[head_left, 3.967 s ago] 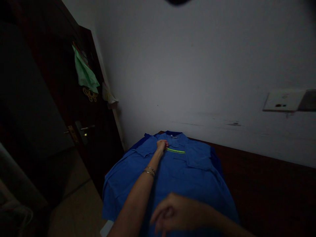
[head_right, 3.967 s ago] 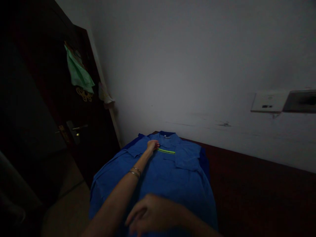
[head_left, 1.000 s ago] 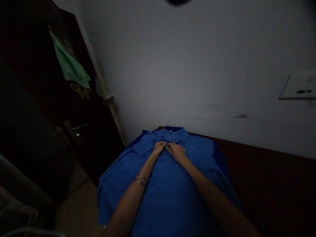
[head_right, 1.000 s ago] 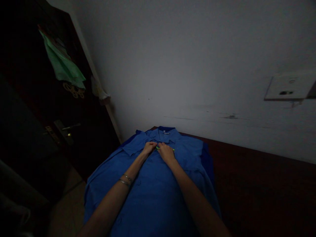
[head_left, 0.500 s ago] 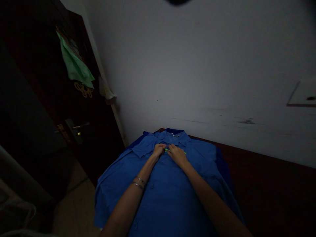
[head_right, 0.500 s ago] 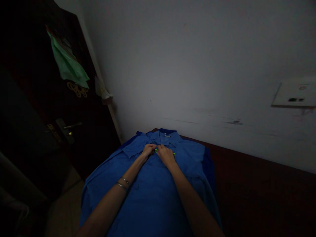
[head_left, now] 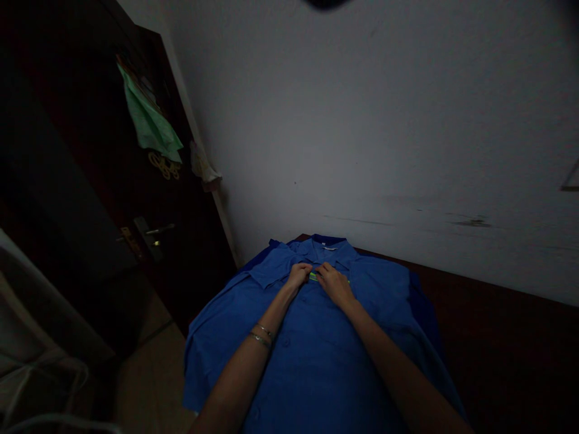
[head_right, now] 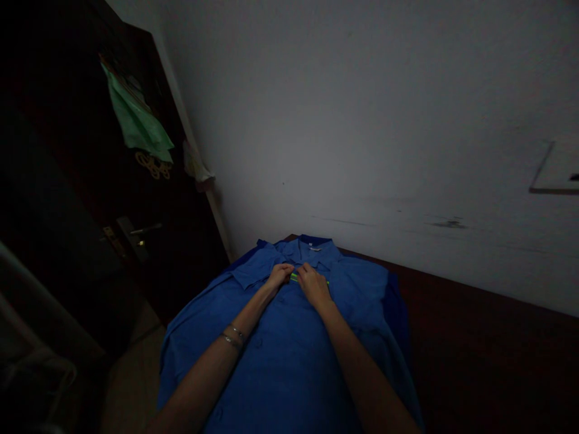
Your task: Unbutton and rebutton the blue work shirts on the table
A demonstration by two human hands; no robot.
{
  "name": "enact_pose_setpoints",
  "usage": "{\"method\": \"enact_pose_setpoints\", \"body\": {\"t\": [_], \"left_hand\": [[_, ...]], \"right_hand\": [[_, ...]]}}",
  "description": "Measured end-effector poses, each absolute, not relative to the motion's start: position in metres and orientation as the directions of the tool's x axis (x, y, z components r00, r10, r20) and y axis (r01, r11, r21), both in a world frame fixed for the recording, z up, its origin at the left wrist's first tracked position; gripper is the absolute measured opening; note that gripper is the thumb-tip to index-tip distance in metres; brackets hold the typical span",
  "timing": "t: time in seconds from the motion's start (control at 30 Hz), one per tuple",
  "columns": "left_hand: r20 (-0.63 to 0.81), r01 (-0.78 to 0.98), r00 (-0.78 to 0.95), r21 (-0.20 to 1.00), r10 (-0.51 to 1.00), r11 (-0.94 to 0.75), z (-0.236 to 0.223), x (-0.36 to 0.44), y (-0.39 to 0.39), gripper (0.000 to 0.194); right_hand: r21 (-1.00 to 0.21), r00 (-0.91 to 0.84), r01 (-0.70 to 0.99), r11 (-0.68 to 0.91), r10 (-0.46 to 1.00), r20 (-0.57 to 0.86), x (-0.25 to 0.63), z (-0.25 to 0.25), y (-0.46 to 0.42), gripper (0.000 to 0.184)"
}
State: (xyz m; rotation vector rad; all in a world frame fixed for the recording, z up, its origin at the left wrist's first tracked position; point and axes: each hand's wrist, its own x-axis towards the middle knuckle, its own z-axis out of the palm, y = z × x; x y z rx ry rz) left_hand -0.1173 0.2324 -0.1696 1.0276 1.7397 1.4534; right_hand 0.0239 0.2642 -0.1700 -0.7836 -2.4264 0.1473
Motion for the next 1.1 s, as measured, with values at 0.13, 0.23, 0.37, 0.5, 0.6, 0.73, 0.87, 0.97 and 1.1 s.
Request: {"method": "enact_pose_setpoints", "body": {"t": [0.13,0.23,0.37,0.5,0.6,0.73,0.87,0.97,1.1], "left_hand": [[-0.004,0.141,-0.493,0.986,0.870,0.084,-0.172,-0.120,0.235,0.015],[-0.007,0.125,-0.488,0.989,0.873,0.078,-0.172,-0.123,0.234,0.015],[-0.001,0.116,-0.477,0.991,0.879,0.064,-0.173,-0.125,0.234,0.017],[0.023,0.125,-0.475,0.991,0.879,0.042,-0.176,-0.125,0.235,0.018],[0.049,0.131,-0.492,0.991,0.869,0.019,-0.177,-0.124,0.236,0.018],[0.065,0.138,-0.510,0.990,0.858,0.007,-0.178,-0.125,0.235,0.022],[0.067,0.153,-0.504,0.988,0.861,0.013,-0.178,-0.125,0.235,0.021],[0.068,0.160,-0.506,0.987,0.860,0.016,-0.178,-0.125,0.237,0.023],[0.055,0.135,-0.515,0.991,0.856,0.017,-0.180,-0.127,0.237,0.029]], "right_hand": [[-0.193,-0.681,0.516,0.835,0.536,0.499,0.023,-0.167,0.263,0.024],[-0.141,-0.707,0.502,0.853,0.499,0.502,0.023,-0.166,0.264,0.027],[-0.113,-0.740,0.450,0.886,0.440,0.508,0.022,-0.167,0.269,0.028],[-0.079,-0.738,0.429,0.900,0.399,0.544,0.021,-0.169,0.271,0.024],[-0.023,-0.725,0.460,0.888,0.390,0.568,0.020,-0.170,0.272,0.020],[0.027,-0.718,0.470,0.882,0.364,0.593,0.019,-0.173,0.274,0.019],[0.044,-0.718,0.458,0.888,0.340,0.608,0.018,-0.174,0.276,0.021],[0.043,-0.721,0.436,0.899,0.321,0.614,0.017,-0.175,0.276,0.022],[0.028,-0.718,0.404,0.914,0.298,0.630,0.018,-0.173,0.275,0.021]]}}
